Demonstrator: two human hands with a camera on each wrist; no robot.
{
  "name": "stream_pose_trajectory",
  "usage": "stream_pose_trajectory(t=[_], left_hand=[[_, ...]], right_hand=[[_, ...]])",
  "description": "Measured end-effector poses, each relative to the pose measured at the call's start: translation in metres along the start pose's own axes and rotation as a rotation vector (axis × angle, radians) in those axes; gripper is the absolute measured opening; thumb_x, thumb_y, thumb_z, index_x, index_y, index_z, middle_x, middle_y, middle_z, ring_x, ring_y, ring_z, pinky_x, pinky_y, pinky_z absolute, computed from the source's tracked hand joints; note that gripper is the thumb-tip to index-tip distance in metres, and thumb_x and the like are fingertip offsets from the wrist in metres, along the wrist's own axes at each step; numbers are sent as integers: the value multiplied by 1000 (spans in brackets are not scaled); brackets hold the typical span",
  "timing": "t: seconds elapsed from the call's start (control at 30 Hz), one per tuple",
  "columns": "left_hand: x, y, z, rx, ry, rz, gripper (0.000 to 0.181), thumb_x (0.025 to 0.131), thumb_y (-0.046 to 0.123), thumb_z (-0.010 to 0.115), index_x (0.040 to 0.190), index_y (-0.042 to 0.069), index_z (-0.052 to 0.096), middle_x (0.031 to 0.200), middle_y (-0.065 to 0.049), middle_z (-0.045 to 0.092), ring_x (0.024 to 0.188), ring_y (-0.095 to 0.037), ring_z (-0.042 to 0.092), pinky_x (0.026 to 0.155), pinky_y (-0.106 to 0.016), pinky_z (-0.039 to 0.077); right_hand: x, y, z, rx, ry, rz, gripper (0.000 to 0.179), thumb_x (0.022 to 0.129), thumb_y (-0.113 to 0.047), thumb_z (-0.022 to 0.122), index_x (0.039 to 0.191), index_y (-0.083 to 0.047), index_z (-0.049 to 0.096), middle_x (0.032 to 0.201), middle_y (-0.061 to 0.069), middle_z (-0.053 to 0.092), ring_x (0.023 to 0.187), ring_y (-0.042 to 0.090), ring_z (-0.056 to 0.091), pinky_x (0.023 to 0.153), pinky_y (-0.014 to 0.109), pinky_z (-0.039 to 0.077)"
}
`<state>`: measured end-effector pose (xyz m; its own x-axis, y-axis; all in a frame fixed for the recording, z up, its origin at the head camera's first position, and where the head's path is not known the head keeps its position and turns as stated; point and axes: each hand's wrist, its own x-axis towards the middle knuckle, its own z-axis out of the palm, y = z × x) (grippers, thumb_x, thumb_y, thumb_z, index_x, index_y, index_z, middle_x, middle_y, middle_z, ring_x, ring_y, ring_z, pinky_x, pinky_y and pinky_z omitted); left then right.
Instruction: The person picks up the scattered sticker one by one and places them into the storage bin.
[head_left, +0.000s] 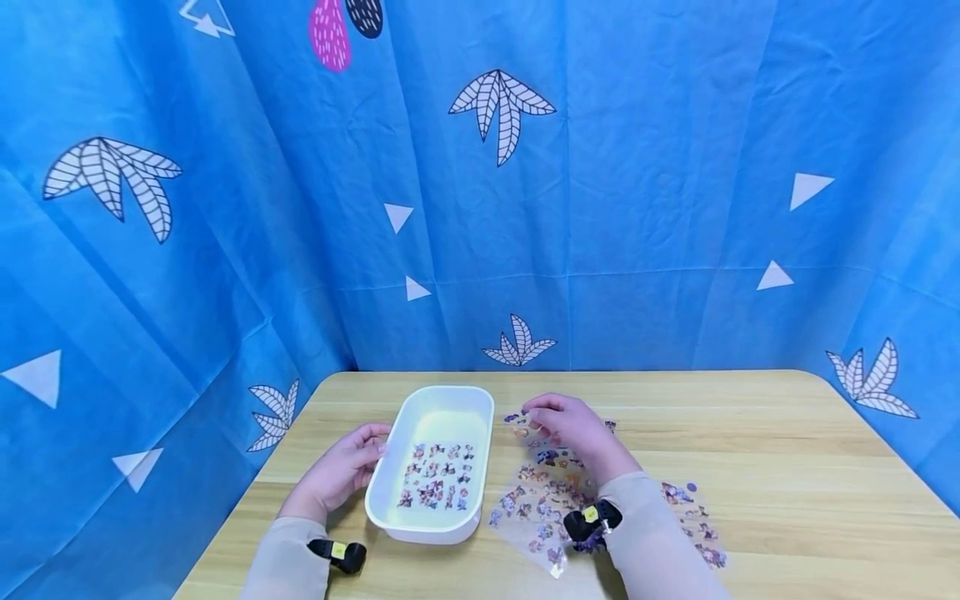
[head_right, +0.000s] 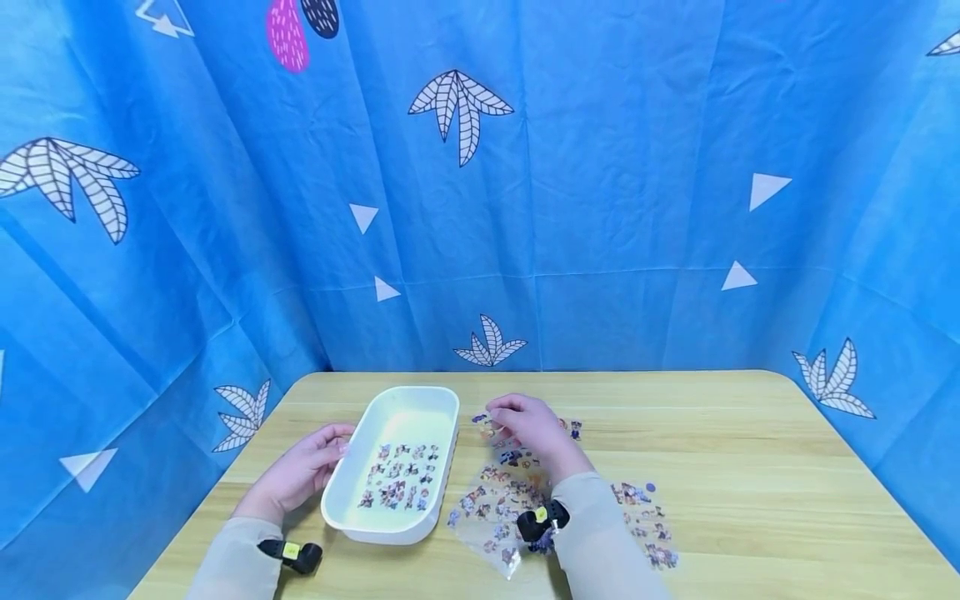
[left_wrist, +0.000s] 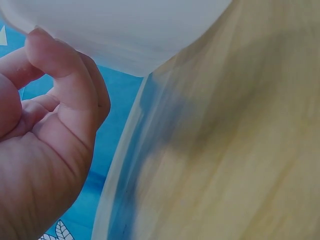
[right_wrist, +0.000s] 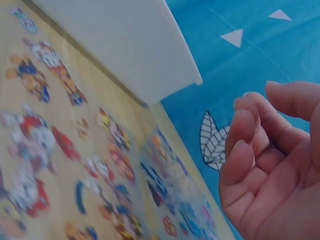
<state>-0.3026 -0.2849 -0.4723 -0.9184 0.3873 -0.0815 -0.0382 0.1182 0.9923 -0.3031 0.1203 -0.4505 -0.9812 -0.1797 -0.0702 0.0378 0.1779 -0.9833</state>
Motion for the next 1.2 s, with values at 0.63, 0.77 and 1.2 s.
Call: stream_pose_trajectory(t=[0.63, 0.77, 1.2], left_hand=[[-1, 1, -1, -6, -10, 12, 50, 104, 14, 55, 144, -9, 37, 106, -14, 62, 91, -22, 67, 77, -35, 59], [-1, 2, -1, -6, -11, 12, 50, 104, 14, 55, 144, -9, 37, 105, -13, 62, 90, -21, 66, 76, -34, 59], [-1, 1, 0, -12, -12, 15, 48, 104, 14, 56, 143, -9, 38, 109, -16, 63, 90, -22, 67, 77, -34, 59]], right_hand=[[-3, 7, -46, -13, 94, -17, 31, 103, -22, 56, 128, -6, 64, 113, 20, 66, 97, 36, 61, 75, 41, 53], [-5, 9, -56, -34, 115, -22, 33, 104, -23, 55, 131, -5, 62, 111, 16, 64, 98, 35, 62, 78, 42, 53], [-13, 21, -85, -81, 175, 17, 40, 103, -23, 56, 137, -1, 57, 119, 21, 61, 100, 34, 60, 73, 39, 53]])
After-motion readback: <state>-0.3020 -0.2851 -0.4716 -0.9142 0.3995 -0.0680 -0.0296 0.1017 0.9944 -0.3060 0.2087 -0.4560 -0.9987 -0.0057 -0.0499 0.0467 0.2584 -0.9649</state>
